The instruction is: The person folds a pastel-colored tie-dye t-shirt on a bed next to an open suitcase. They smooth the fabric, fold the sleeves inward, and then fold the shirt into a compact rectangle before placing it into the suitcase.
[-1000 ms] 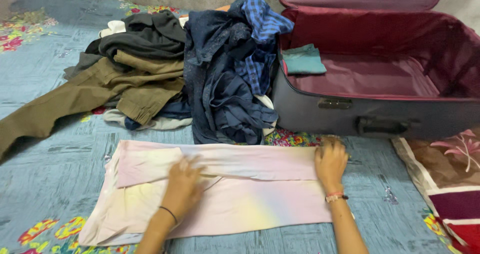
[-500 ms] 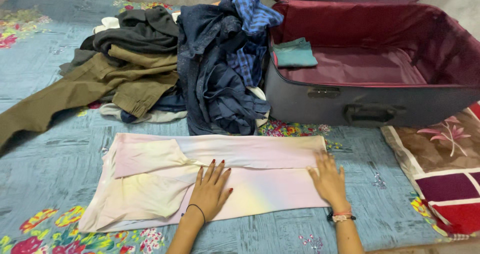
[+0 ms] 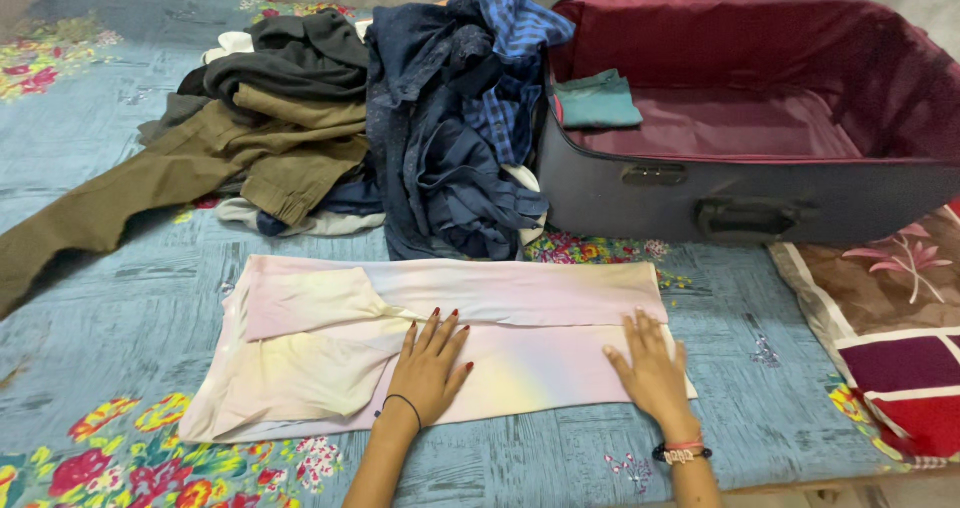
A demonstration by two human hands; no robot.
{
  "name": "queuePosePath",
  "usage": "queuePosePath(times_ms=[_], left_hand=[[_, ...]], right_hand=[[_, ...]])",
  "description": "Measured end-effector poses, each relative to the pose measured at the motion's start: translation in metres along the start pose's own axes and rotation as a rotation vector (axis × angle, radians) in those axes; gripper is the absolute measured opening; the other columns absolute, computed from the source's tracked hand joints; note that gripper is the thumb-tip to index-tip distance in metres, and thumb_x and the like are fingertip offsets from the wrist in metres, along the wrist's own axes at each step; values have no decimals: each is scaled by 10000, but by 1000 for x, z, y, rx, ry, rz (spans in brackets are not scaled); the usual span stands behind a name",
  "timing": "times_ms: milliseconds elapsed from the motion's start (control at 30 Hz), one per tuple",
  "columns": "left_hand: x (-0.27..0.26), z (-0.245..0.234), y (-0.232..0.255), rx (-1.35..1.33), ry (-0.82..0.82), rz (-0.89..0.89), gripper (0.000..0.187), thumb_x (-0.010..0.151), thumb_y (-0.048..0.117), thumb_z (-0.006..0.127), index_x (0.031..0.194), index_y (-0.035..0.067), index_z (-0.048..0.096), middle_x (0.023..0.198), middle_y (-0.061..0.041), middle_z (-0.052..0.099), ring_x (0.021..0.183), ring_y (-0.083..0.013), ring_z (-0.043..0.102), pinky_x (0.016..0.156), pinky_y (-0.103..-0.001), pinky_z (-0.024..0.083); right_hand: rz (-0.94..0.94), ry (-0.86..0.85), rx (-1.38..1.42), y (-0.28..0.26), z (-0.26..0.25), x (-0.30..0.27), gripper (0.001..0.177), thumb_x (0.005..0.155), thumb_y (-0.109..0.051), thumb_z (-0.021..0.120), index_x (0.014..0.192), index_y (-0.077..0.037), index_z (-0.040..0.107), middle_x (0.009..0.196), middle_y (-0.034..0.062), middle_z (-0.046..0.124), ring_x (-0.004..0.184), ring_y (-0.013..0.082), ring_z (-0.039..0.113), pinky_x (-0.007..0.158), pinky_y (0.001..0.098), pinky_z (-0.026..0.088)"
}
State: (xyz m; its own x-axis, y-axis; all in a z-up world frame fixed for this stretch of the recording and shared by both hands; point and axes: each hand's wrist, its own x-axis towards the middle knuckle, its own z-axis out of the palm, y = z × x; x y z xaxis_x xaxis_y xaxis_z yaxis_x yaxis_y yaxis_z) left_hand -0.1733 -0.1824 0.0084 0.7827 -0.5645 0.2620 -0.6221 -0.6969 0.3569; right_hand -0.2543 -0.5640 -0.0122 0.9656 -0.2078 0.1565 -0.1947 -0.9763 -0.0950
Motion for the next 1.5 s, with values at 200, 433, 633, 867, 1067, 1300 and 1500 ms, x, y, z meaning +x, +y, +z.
queuePosePath(times_ms=[200,433,633,867,1067,1300,1500], left_hand=[[-1,-1,2,-30,31,-7,552,924,355,583,1408,93,541,1612,-118,328,1512,-330,203,1194,-533,162],[-7,2,-1,-63,200,72,376,913,197,619,1258,47,626,1530,-158,480,1468,-347,373,1194,-510,284],[-26,-14,-14,-17,238,47,300,874,186,671,1147,62,656,1398,-157,586,1354,-364,488,1129,-504,359],[-83,-87,-48,3,251,-90,600,712,408,808,1146,20,663,1191,-156,665,1106,-352,599,913,-462,472],[-126,-122,-87,70,137,-237,523,620,462,828,990,117,694,938,-61,665,912,-292,619,765,-428,480],[-168,-135,-118,130,145,-298,189,796,283,721,930,152,702,894,-12,669,910,-251,627,786,-412,488],[-173,-155,-122,106,25,-411,217,830,358,762,888,153,720,876,-18,694,909,-235,649,828,-375,516]], right_hand=[[97,126,-113,-19,-9,0,647,921,-519,558,1439,-133,526,1589,169,385,1471,338,352,1099,648,303],[-276,265,187,-107,-29,2,510,848,-328,700,1297,-94,634,1494,228,450,1370,424,410,1105,573,325],[-563,246,371,-192,-47,-4,410,864,-220,716,1243,-77,649,1470,209,501,1348,408,455,1090,546,351],[-810,156,646,-262,-56,-24,419,876,-147,728,1265,-31,626,1162,143,640,1107,337,600,1006,478,447],[-998,137,626,-309,-56,-29,396,827,-78,729,1211,-48,638,1110,113,640,1049,296,609,898,420,476],[-990,55,684,-328,-37,-32,314,830,-74,736,1139,-105,690,1049,59,652,990,249,615,837,379,469],[-1035,15,692,-324,-33,-32,219,780,1,676,969,-108,693,963,51,613,942,253,586,834,380,442]])
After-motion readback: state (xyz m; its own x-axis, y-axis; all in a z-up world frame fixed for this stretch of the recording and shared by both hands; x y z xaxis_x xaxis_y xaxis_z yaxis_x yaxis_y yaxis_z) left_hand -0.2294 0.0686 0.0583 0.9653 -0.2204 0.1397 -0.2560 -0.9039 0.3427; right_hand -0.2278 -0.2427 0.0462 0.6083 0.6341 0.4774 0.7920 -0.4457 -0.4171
